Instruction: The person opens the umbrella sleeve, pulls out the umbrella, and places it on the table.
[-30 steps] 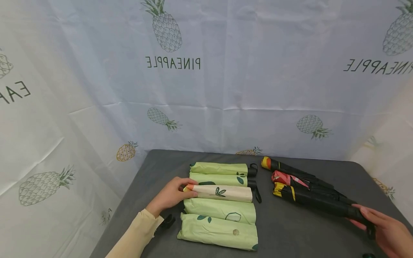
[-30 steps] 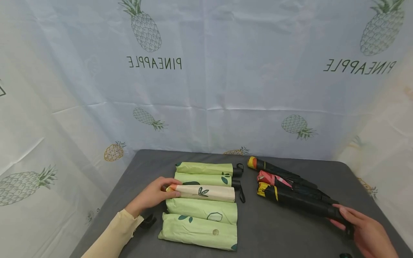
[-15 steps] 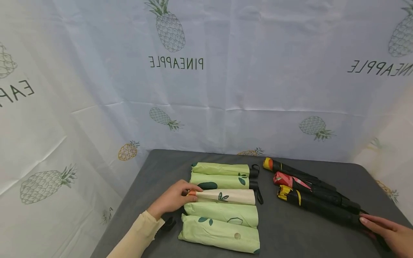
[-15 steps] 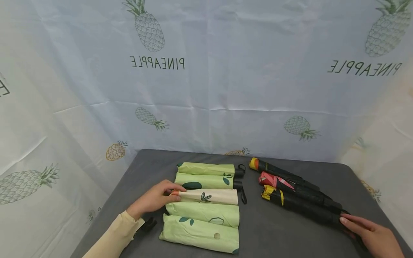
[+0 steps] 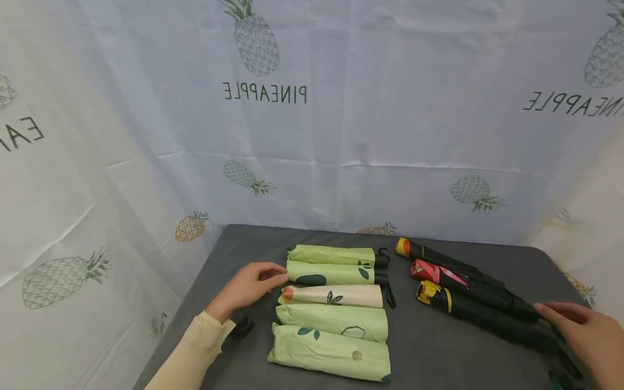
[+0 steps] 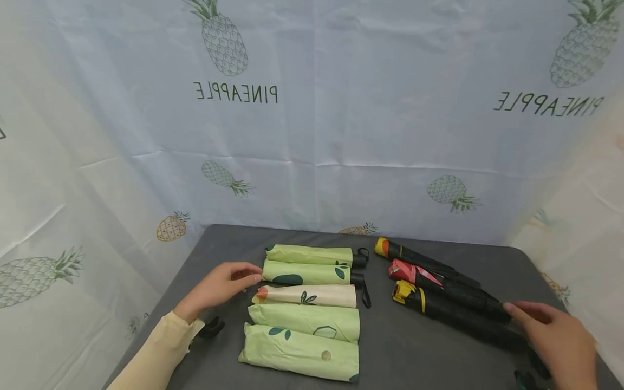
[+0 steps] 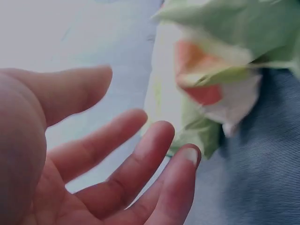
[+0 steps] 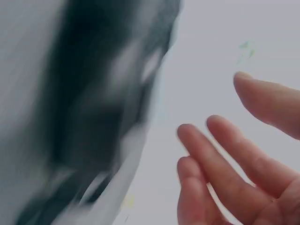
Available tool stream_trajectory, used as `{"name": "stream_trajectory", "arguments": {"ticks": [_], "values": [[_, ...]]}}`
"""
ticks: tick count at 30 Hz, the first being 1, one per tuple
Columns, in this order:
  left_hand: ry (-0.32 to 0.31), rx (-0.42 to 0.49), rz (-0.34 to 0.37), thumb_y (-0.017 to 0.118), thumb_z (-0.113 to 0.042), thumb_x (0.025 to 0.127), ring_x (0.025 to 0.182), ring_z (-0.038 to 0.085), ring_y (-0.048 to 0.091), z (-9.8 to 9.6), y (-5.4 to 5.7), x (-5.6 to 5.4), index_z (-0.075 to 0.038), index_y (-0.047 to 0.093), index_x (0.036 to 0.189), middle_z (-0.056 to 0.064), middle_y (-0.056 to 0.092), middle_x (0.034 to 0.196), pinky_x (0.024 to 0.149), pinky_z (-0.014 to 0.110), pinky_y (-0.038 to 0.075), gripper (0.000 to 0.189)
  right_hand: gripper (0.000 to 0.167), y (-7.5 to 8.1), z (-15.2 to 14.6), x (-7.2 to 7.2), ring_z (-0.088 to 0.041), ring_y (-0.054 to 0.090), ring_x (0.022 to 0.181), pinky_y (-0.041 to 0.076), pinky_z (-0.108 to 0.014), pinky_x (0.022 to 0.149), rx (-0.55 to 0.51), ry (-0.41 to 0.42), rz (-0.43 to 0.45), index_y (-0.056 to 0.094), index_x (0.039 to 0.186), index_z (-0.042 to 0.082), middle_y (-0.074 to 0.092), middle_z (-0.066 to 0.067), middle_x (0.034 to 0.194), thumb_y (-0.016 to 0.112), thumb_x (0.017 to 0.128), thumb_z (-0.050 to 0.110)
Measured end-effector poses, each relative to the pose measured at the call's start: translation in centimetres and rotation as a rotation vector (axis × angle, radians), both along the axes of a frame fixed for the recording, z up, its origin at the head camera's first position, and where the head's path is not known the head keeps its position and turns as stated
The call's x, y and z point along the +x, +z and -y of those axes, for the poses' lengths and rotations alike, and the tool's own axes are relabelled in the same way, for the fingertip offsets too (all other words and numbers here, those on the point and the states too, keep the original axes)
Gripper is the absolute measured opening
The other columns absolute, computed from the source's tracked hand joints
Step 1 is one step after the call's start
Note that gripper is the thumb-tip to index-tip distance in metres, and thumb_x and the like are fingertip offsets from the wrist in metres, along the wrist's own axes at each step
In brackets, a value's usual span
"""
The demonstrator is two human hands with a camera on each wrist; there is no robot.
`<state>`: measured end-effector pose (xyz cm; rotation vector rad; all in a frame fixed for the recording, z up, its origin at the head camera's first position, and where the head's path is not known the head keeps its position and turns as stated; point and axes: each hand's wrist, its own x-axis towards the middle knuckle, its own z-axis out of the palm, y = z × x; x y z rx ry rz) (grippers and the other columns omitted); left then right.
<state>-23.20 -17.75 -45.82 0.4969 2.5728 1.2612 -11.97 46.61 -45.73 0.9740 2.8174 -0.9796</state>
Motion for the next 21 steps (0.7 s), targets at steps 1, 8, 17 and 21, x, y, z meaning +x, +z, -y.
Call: {"name": "stream_trajectory", "arguments": {"ticks": [1,8,17,21], "values": [[0.028,0.022,0.017,0.068,-0.044,0.108,0.107,0.024,0.073,0.2,0.2,-0.4,-0.014,0.074,0.138,0.005,0.077,0.123,0.091,0.043,0.063,0.043,0.077,0.7,1.0,-0.6,-0.062,0.051,0.125,0.048,-0.073,0.095,0.044,0.044,-0.047,0.049,0.152,-0.012,0.046,-0.044,0.150,0.056,0.111,0.053],[0.181,0.113,0.209,0.072,-0.041,0.105,0.112,0.029,0.074,0.2,-0.5,-3.9,-0.005,0.071,0.140,0.016,0.073,0.133,0.098,0.046,0.064,0.050,0.050,2.8,11.9,-6.4,-0.049,0.066,0.118,0.059,-0.058,0.081,0.092,0.399,-0.267,0.072,0.139,0.007,0.070,-0.029,0.138,0.066,0.108,0.046],[0.116,0.081,0.291,0.082,-0.044,0.097,0.115,0.025,0.074,-0.8,-2.1,-5.8,-0.003,0.072,0.139,0.014,0.073,0.138,0.100,0.045,0.064,0.060,0.040,0.5,22.5,-11.2,-0.042,0.070,0.122,0.065,-0.054,0.095,-0.071,0.689,-0.170,0.070,0.139,0.004,0.074,-0.021,0.131,0.077,0.100,0.010],[0.109,0.070,0.293,0.085,-0.038,0.095,0.122,0.028,0.072,-1.0,-2.4,-5.6,0.000,0.067,0.145,0.019,0.066,0.148,0.102,0.047,0.064,0.065,0.040,-0.8,23.3,-11.7,-0.041,0.070,0.123,0.065,-0.054,0.096,-0.099,0.716,-0.121,0.072,0.137,0.004,0.073,-0.021,0.132,0.078,0.098,0.005]]}}
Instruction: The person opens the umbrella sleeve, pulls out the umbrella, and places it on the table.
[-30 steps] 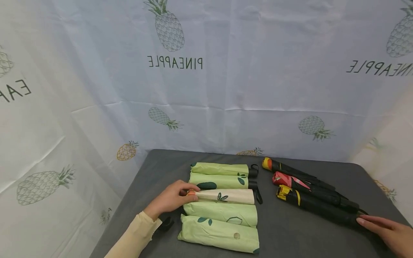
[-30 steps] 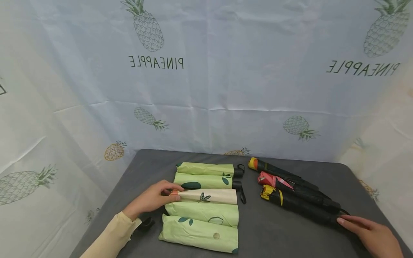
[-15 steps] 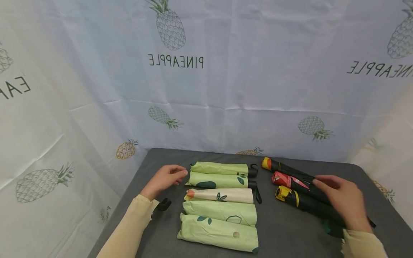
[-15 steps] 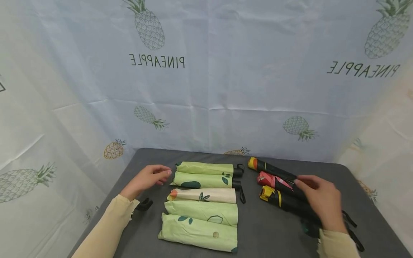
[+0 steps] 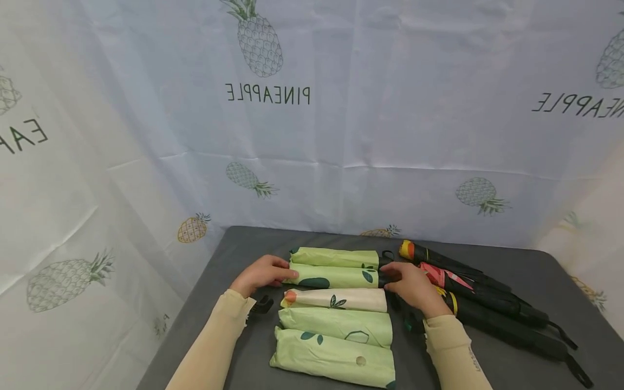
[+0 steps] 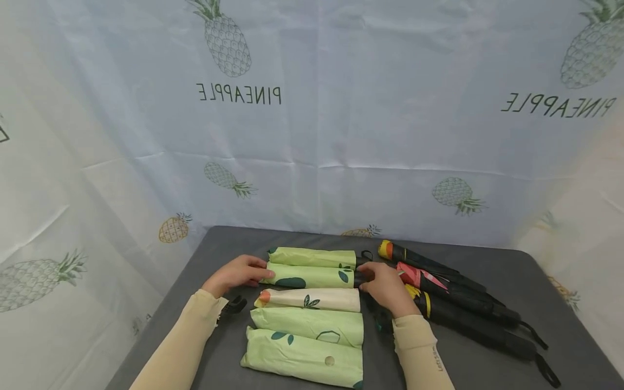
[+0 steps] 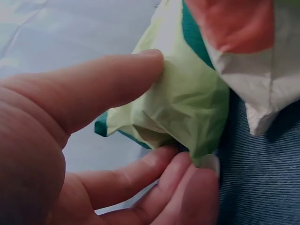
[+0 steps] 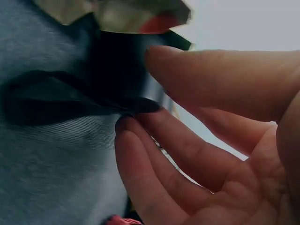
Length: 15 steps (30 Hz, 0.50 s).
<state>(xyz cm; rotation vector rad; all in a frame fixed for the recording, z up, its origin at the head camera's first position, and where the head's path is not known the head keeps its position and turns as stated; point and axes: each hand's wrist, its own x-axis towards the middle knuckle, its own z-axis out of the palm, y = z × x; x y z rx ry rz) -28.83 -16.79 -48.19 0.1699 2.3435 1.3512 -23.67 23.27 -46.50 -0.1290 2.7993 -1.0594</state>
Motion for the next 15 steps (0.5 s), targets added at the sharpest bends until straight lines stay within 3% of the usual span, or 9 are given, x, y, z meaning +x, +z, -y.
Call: {"name": "stream_trajectory", "arguments": {"ticks": [3,9,11,13,15], "values": [[0.001,0.005,0.000,0.087,-0.034,0.093,0.122,0.030,0.073,-0.2,-0.2,0.2,0.000,0.069,0.142,0.020,0.066,0.148,0.102,0.047,0.064,0.062,0.038,-0.5,0.0,-0.1,-0.042,0.069,0.122,0.064,-0.056,0.097,0.015,0.005,0.006,0.073,0.135,0.004,0.073,-0.021,0.132,0.078,0.097,0.004],[-0.062,0.040,0.008,0.087,-0.025,0.092,0.111,0.027,0.076,-0.8,-0.2,0.1,0.003,0.070,0.137,0.019,0.074,0.133,0.099,0.046,0.065,0.055,0.033,-1.0,0.0,0.0,-0.040,0.071,0.120,0.064,-0.057,0.096,0.061,-0.022,-0.003,0.077,0.130,0.006,0.075,-0.020,0.130,0.079,0.097,0.006],[-0.053,0.029,0.005,0.088,-0.024,0.091,0.109,0.024,0.076,-0.9,-0.3,0.2,0.003,0.070,0.136,0.019,0.073,0.131,0.098,0.045,0.066,0.055,0.032,-1.2,0.0,0.0,-0.040,0.072,0.118,0.064,-0.057,0.095,0.058,-0.024,-0.009,0.078,0.129,0.006,0.075,-0.020,0.129,0.079,0.097,0.006],[-0.052,0.011,-0.005,0.088,-0.024,0.092,0.102,0.021,0.074,-1.0,-0.3,0.2,0.003,0.073,0.128,0.017,0.075,0.123,0.093,0.043,0.066,0.047,0.031,-1.3,0.1,0.0,-0.040,0.072,0.116,0.064,-0.057,0.094,0.046,-0.024,-0.019,0.078,0.128,0.006,0.075,-0.020,0.129,0.079,0.097,0.007],[-0.049,0.002,-0.014,0.088,-0.024,0.092,0.088,0.017,0.069,-1.1,-0.4,0.3,-0.001,0.076,0.112,0.010,0.074,0.105,0.083,0.038,0.063,0.033,0.030,-1.3,0.1,0.0,-0.040,0.072,0.116,0.064,-0.057,0.094,0.036,-0.025,-0.029,0.078,0.128,0.006,0.075,-0.020,0.130,0.079,0.098,0.007]]}}
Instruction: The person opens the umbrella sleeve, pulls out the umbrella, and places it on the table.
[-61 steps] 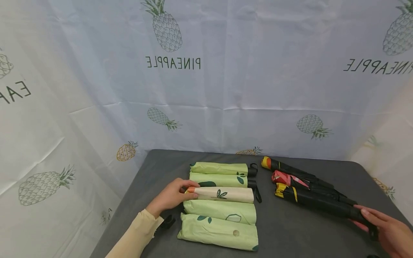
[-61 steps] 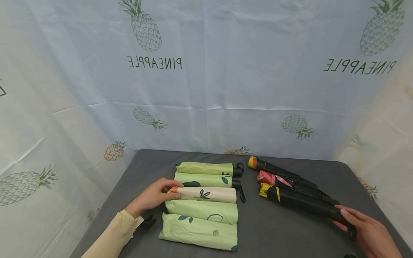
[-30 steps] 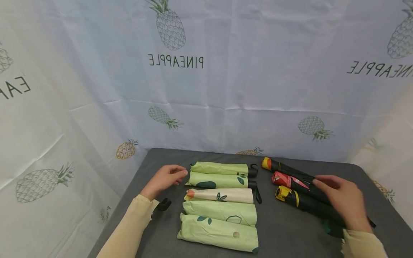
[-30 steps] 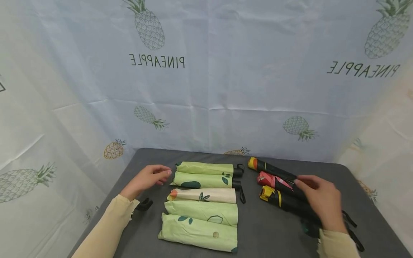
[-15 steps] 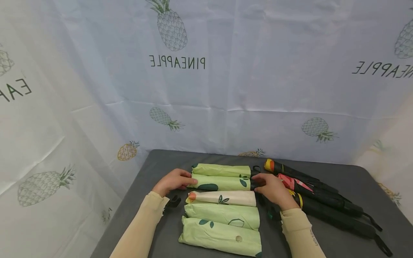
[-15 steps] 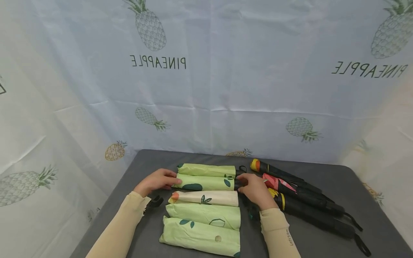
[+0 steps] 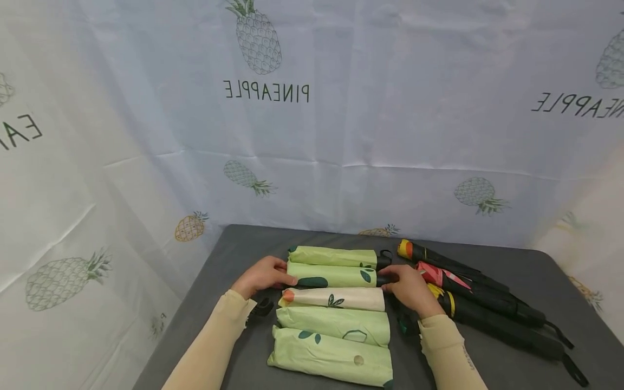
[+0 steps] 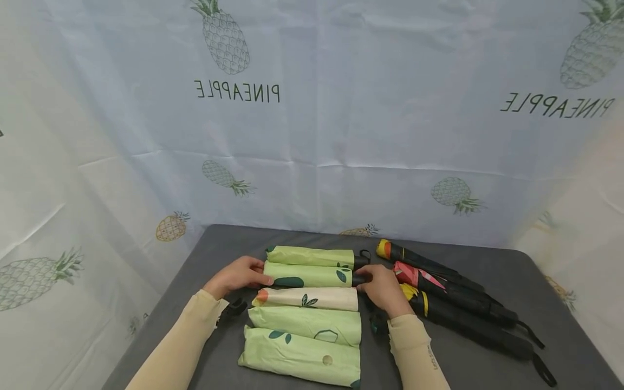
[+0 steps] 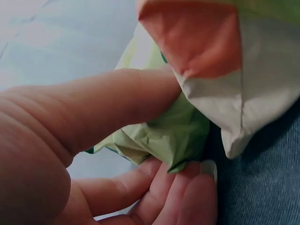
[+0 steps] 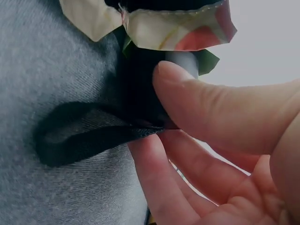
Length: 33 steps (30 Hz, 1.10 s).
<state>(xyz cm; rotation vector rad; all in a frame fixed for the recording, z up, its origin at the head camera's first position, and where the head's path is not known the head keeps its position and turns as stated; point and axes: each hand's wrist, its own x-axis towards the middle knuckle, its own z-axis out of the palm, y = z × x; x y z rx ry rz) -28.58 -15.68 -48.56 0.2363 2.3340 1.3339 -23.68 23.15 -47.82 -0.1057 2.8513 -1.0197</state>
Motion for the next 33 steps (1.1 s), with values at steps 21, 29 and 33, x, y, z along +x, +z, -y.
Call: {"name": "stream_trajectory", "arguments": {"ticks": [21,29,33], "values": [[0.077,0.020,-0.095,0.088,-0.035,0.092,0.103,0.026,0.067,1.5,2.7,0.6,-0.011,0.074,0.116,0.006,0.072,0.113,0.090,0.043,0.056,0.037,0.038,3.0,0.5,0.7,-0.038,0.072,0.115,0.065,-0.052,0.090,-0.135,-0.016,-0.080,0.070,0.142,0.007,0.072,-0.021,0.132,0.073,0.104,0.010],[0.064,0.203,-0.057,0.084,-0.032,0.097,0.128,0.034,0.069,1.7,5.2,1.6,-0.010,0.055,0.139,0.014,0.068,0.135,0.115,0.059,0.053,0.056,0.044,4.1,0.4,1.2,-0.031,0.074,0.113,0.062,-0.040,0.089,-0.295,-0.017,-0.035,0.063,0.150,0.008,0.071,-0.021,0.131,0.069,0.107,0.012],[0.003,0.362,0.000,0.080,-0.017,0.100,0.124,0.035,0.074,1.5,5.2,1.8,-0.006,0.046,0.147,0.018,0.069,0.136,0.118,0.059,0.053,0.058,0.049,4.1,0.0,1.3,-0.031,0.074,0.115,0.062,-0.043,0.097,-0.433,0.000,0.021,0.058,0.155,0.008,0.071,-0.021,0.134,0.069,0.107,0.011]]}}
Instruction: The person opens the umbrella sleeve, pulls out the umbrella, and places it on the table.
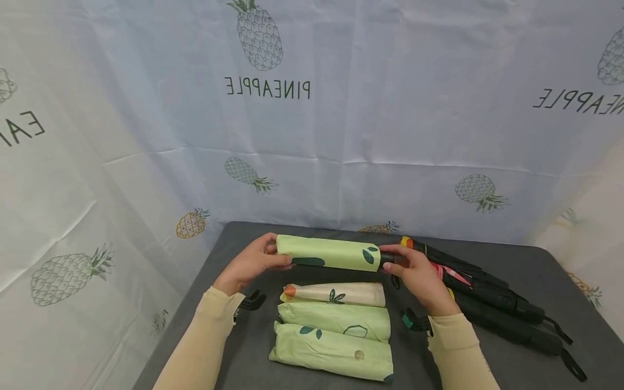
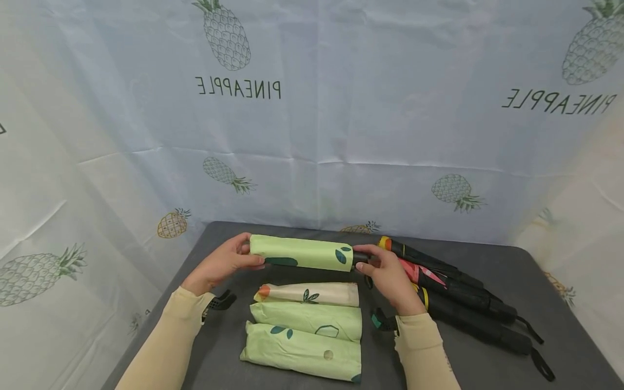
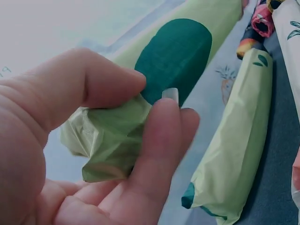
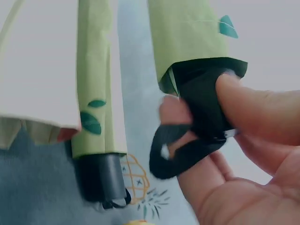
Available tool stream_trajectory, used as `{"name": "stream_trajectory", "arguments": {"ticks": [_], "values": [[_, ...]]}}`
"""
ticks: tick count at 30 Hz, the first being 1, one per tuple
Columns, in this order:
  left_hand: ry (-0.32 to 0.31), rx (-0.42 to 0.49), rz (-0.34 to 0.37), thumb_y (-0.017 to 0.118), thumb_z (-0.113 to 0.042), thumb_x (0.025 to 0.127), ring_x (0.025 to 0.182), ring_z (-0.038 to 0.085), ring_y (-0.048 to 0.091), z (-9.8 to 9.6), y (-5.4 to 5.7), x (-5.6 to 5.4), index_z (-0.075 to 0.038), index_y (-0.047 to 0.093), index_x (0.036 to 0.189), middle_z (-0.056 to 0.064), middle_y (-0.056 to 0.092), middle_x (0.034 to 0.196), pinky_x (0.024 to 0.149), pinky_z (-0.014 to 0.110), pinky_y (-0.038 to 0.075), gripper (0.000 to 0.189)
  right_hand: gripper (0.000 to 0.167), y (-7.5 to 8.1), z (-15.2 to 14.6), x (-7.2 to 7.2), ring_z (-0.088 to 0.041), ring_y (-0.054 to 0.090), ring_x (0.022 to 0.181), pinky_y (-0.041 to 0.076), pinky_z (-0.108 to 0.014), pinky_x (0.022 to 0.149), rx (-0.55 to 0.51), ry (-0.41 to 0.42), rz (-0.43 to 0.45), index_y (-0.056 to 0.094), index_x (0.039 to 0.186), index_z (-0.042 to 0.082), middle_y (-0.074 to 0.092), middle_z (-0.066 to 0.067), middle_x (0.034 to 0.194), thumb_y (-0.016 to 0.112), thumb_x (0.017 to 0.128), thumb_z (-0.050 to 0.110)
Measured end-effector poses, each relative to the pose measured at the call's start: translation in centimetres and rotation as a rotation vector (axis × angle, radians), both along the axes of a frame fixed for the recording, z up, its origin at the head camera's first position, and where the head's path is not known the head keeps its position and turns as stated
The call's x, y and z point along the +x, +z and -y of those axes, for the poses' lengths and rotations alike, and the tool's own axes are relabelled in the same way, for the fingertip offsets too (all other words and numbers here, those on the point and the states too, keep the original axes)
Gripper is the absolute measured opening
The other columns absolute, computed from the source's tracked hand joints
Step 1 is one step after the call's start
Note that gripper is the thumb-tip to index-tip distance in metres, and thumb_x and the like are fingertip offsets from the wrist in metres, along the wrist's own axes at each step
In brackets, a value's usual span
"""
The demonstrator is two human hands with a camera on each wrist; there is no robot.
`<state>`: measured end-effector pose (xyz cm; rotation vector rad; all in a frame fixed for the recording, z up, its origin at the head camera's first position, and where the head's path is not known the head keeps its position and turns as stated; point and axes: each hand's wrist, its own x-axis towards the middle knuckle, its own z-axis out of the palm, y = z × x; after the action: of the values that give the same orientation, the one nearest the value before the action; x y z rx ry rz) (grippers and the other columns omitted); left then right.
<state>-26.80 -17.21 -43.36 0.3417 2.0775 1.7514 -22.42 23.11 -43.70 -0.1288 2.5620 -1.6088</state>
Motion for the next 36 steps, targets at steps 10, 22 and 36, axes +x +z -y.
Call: {"name": "stream_trajectory", "arguments": {"ticks": [10,22,36], "values": [[-0.026,0.003,-0.021,0.087,-0.025,0.095,0.121,0.025,0.071,-0.6,-0.5,-0.1,-0.017,0.054,0.157,0.012,0.067,0.140,0.114,0.061,0.055,0.071,0.057,-0.2,-1.2,-0.1,-0.009,0.073,0.110,0.062,-0.030,0.103,-0.225,0.052,0.044,0.053,0.158,0.002,0.070,-0.009,0.132,0.071,0.107,0.020],[-0.014,0.000,-0.042,0.088,-0.026,0.094,0.115,0.026,0.072,-0.8,-0.4,0.2,-0.012,0.062,0.145,0.010,0.071,0.127,0.112,0.063,0.056,0.059,0.056,-0.4,-1.6,-0.4,-0.005,0.071,0.112,0.062,-0.026,0.102,-0.326,0.077,0.060,0.049,0.157,-0.005,0.068,0.001,0.128,0.068,0.108,0.015],[-0.005,0.077,-0.029,0.087,-0.020,0.095,0.116,0.027,0.075,-0.8,-0.2,0.0,-0.008,0.063,0.142,0.010,0.073,0.119,0.114,0.060,0.056,0.054,0.052,-0.3,-2.5,-0.3,0.001,0.069,0.118,0.058,-0.019,0.104,-0.305,0.064,0.027,0.050,0.159,0.000,0.049,-0.012,0.154,0.062,0.113,0.021]]}}
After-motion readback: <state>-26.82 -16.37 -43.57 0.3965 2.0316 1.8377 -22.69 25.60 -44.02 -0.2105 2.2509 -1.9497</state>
